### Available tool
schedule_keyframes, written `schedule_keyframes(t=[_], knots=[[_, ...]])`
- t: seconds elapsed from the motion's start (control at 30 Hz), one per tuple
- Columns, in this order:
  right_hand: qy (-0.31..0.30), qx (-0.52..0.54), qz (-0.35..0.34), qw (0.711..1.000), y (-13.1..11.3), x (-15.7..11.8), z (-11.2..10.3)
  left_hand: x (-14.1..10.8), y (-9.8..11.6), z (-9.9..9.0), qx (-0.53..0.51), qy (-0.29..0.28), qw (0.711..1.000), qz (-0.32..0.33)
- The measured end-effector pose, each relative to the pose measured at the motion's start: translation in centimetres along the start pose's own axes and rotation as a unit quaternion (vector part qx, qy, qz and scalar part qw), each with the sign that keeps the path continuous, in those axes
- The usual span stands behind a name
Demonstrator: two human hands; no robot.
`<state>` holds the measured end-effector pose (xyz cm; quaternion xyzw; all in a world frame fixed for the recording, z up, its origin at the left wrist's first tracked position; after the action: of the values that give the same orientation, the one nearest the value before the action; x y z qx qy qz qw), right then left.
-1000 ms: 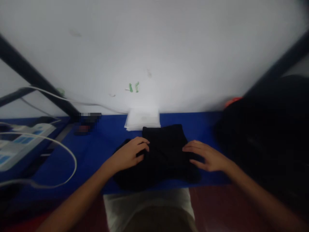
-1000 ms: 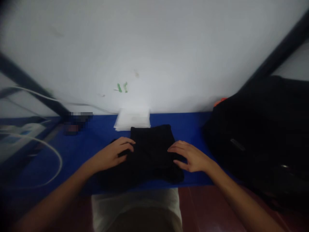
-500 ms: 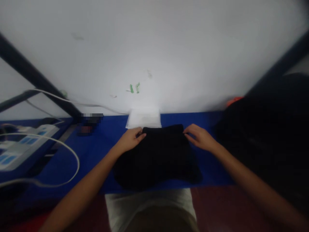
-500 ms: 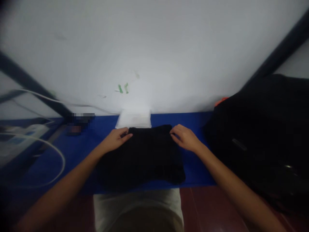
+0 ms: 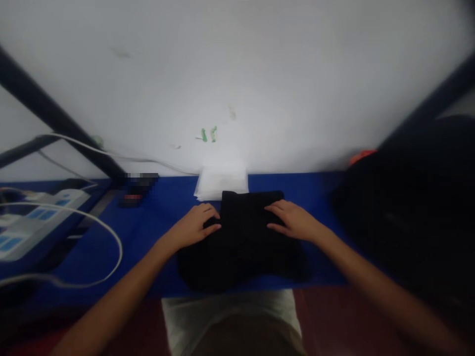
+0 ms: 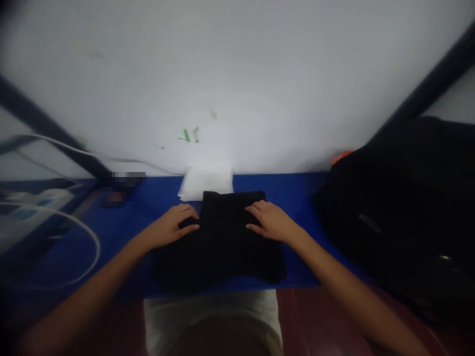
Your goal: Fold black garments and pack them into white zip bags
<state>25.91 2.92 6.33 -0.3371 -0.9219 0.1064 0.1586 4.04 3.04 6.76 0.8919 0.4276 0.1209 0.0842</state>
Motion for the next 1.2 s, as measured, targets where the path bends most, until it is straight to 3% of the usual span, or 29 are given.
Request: schedule_keyframes(t=[0.1, 0.23, 0.33, 0.47, 0.6, 0.67, 0.77, 0.87, 0.97, 1.1, 1.2], knots=[[-0.046, 0.001, 0.048, 0.998, 1.3, -0.3, 0.9, -0.4, 0.7, -1.3, -0.023, 0.029, 0.999, 0.008], [-0.034, 0.125, 0.03, 0.991, 0.1, -1.4, -1.6, -1.6, 3.0, -3.2, -0.051, 0.042, 0.998, 0.022], [-0.071, 0.222, 0.022, 0.972, -2.1, -3.2, -2.8, -3.6, 5.3, -3.2, -0.08, -0.005, 0.996, 0.038], [-0.182, 0.274, 0.072, 0.942, -4.4, -6.0, -0.7, -6.2, 7.0, -1.4, -0.115, -0.092, 0.988, 0.037], [-0.211, 0.231, 0.154, 0.937, -4.3, -7.7, 1.7, -7.4, 5.2, 0.7, -0.123, -0.124, 0.984, -0.031], [-0.205, 0.204, 0.174, 0.941, -4.2, -7.9, 2.4, -7.4, 3.7, 0.9, -0.076, -0.087, 0.991, -0.061], [-0.205, 0.172, 0.183, 0.946, -4.5, -8.0, 3.2, -7.3, 2.7, 0.9, 0.03, -0.023, 0.998, -0.049], [-0.203, 0.157, 0.185, 0.949, -4.7, -8.0, 3.7, -7.5, 2.1, 2.5, 0.079, -0.033, 0.996, -0.033], [-0.203, 0.163, 0.191, 0.946, -4.5, -8.3, 3.9, -7.7, 0.6, 3.3, 0.097, -0.034, 0.992, -0.073], [-0.202, 0.151, 0.217, 0.943, -3.5, -8.8, 3.0, -7.4, -0.2, 2.9, 0.107, -0.027, 0.987, -0.113], [-0.19, 0.17, 0.205, 0.945, -3.6, -8.0, 1.6, -5.9, 0.9, 1.2, 0.109, 0.011, 0.986, -0.128]])
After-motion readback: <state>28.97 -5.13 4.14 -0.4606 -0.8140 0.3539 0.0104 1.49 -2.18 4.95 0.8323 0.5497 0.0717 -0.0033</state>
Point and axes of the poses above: each hand's wrist, its own x-axis towards the middle knuckle, its own z-axis out of the palm, y = z × x, the point moved 10 cm from there along x, towards the middle knuckle, and after that the axes turned 11 degrees about x, right-handed, at the moved point
